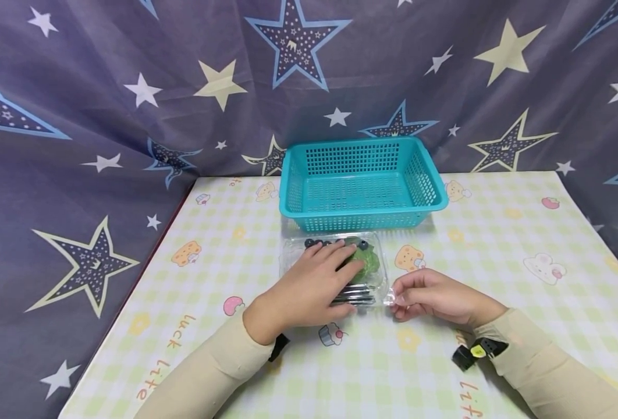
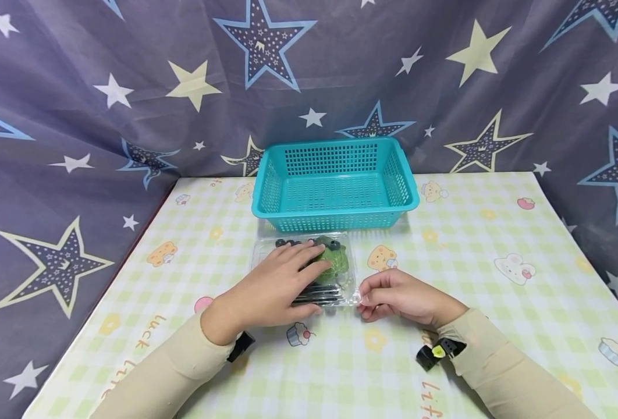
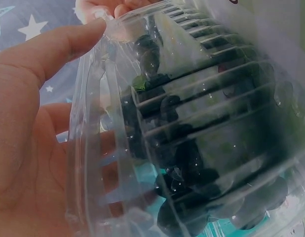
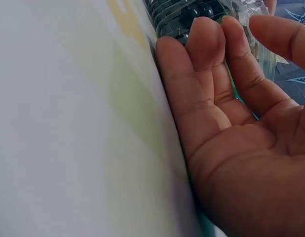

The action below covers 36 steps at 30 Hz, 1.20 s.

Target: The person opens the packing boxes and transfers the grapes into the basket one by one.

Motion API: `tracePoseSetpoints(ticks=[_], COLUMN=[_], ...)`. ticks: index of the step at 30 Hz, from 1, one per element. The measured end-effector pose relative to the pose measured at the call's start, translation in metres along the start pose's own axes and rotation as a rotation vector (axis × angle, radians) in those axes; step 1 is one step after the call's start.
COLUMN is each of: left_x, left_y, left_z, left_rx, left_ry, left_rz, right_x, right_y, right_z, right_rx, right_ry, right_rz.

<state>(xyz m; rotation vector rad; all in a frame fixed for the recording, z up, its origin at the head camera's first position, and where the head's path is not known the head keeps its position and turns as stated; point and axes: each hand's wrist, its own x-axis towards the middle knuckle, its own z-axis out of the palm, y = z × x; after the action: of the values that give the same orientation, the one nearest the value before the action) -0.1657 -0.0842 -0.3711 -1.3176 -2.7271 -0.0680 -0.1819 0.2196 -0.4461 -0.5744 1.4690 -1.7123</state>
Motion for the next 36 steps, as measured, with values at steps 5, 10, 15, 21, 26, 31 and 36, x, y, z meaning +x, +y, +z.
tracePoseSetpoints(ticks=[5,10,15,21,26,31,36], left_x=[0.0003,0.0028,0.0025,0.001,0.0001,-0.0009,-0.0001], left_y=[-0.0004,0.0011,0.0008,0.0004,0.0005,0.0007,0.0001], left_z=[-0.0016,-0.0016,-0.0028,-0.0015,-0.0012,-0.0019,-0.002], left_rx=[0.009,0.011,0.02,0.029,0.026,0.027,0.031], left_ry=[0.003,0.0,-0.01,-0.012,-0.004,-0.007,0.0], left_rz=[0.005,0.013,0.007,0.012,0.01,0.014,0.025], right_x=[0.0008,-0.0018,-0.0005,0.0005,0.0009,0.0014,0.0013], right_y=[-0.0012,-0.0015,-0.0016,0.0003,0.0004,0.0014,0.0026], right_z=[0.0016,0.0012,0.0018,0.0024,0.0029,0.0032,0.0023], right_rx=[-0.002,-0.01,-0.02,-0.03,-0.037,-0.036,-0.039], right_ry=[-0.004,0.001,-0.002,0.01,0.025,0.03,0.033], right_rz=[-0.016,-0.012,-0.021,-0.013,0.0,0.004,-0.003])
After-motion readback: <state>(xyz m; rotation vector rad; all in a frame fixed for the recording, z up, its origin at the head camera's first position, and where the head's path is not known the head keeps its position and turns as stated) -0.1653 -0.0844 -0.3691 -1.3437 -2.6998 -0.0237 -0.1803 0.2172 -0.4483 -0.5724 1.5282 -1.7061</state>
